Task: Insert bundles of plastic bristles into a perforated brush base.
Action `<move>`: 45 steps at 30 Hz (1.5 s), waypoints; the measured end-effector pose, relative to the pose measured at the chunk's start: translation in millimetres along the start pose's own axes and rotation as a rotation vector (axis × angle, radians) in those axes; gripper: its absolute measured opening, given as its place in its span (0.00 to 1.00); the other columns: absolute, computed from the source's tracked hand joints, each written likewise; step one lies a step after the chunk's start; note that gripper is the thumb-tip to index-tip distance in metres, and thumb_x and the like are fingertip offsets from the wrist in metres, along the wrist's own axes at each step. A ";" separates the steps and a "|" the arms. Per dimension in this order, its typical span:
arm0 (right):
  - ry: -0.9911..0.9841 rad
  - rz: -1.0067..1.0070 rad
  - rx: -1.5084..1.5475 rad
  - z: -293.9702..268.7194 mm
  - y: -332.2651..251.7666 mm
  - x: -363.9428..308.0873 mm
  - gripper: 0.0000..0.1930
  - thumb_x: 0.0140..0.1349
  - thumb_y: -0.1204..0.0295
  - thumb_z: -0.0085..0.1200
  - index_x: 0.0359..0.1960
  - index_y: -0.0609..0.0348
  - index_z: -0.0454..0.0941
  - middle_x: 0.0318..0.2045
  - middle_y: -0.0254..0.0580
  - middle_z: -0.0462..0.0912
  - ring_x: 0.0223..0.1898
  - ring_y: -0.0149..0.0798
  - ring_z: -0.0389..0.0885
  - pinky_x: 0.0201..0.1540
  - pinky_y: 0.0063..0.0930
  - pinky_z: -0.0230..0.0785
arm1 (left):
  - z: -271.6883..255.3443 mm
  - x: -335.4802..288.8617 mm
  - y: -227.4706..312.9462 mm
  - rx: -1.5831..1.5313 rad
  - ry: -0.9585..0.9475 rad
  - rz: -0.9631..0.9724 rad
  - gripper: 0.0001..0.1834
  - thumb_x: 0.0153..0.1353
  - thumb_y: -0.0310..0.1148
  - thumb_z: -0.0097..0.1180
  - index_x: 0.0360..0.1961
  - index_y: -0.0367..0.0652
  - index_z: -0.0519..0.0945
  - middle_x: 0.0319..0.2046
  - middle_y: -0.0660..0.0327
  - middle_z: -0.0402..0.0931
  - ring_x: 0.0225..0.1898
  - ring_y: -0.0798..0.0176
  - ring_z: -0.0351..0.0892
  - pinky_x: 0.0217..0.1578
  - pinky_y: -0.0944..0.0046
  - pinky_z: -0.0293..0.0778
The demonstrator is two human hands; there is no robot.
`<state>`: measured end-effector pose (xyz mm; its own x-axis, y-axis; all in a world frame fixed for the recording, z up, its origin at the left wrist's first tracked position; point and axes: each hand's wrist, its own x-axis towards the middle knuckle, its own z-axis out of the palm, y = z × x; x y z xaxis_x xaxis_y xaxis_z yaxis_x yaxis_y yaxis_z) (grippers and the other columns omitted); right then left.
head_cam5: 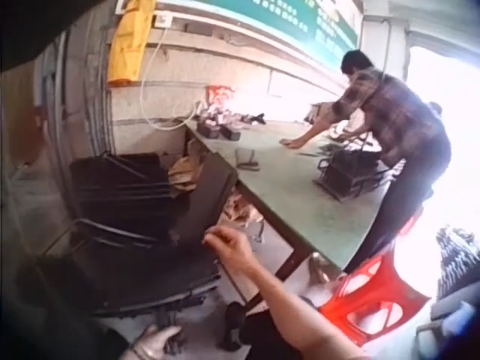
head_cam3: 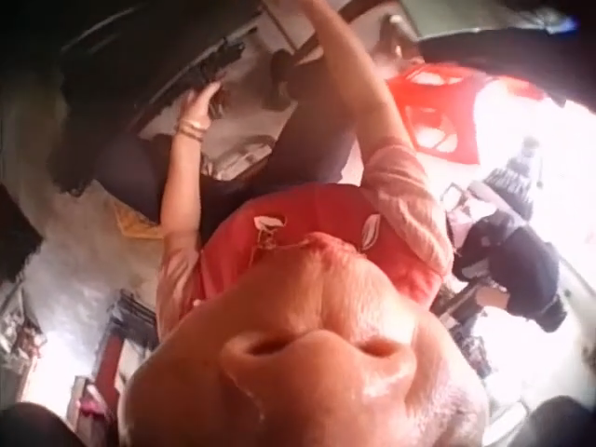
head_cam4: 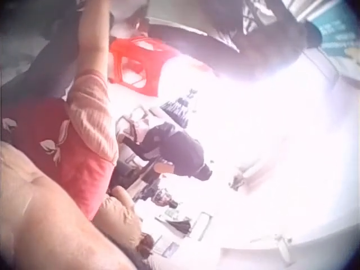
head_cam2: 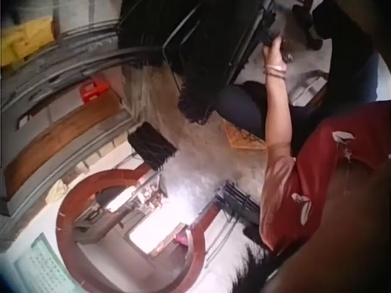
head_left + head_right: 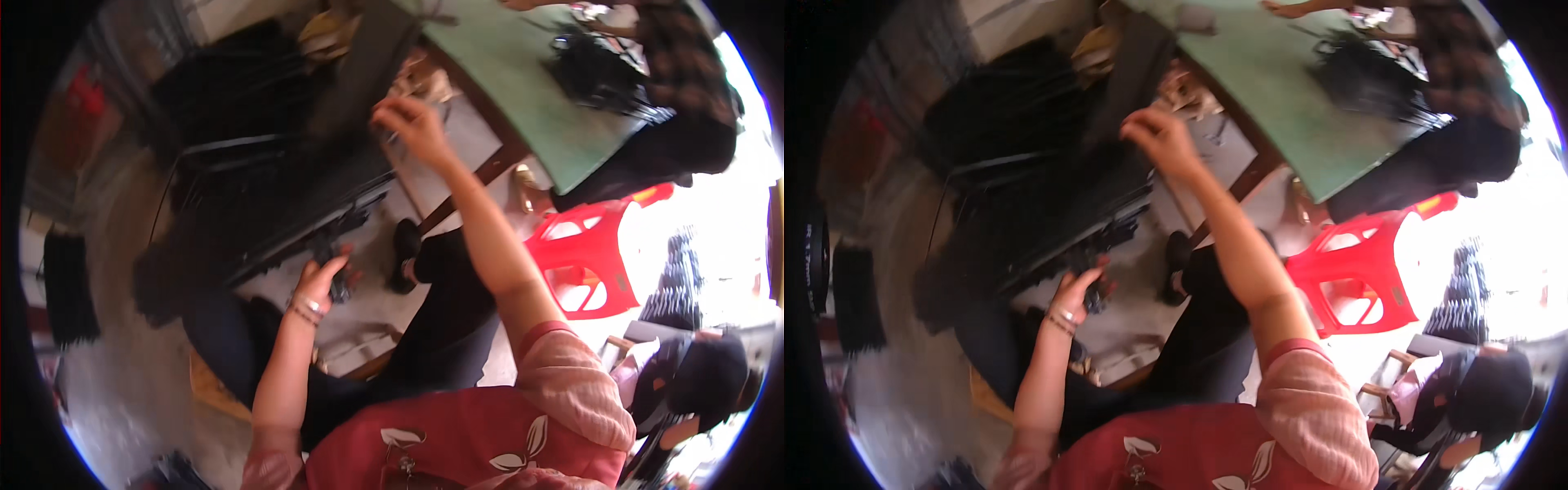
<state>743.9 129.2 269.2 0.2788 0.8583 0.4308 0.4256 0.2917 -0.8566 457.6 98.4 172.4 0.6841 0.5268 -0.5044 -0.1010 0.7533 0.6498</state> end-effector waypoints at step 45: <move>-0.109 0.000 -0.066 50.3 28.8 2.6 0.08 0.59 0.74 0.56 0.38 0.65 0.78 0.32 0.35 0.82 0.36 0.25 0.77 0.42 0.18 0.68 | 16.7 -5.9 5.0 0.002 -0.063 -0.041 0.14 0.56 0.27 0.51 0.44 0.35 0.75 0.32 0.62 0.71 0.32 0.70 0.71 0.37 0.61 0.81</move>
<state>713.6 161.0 231.4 0.1846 0.9001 0.3946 0.4824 0.2669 -0.8343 465.1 92.5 188.2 0.7320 0.4697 -0.4935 -0.0708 0.7728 0.6307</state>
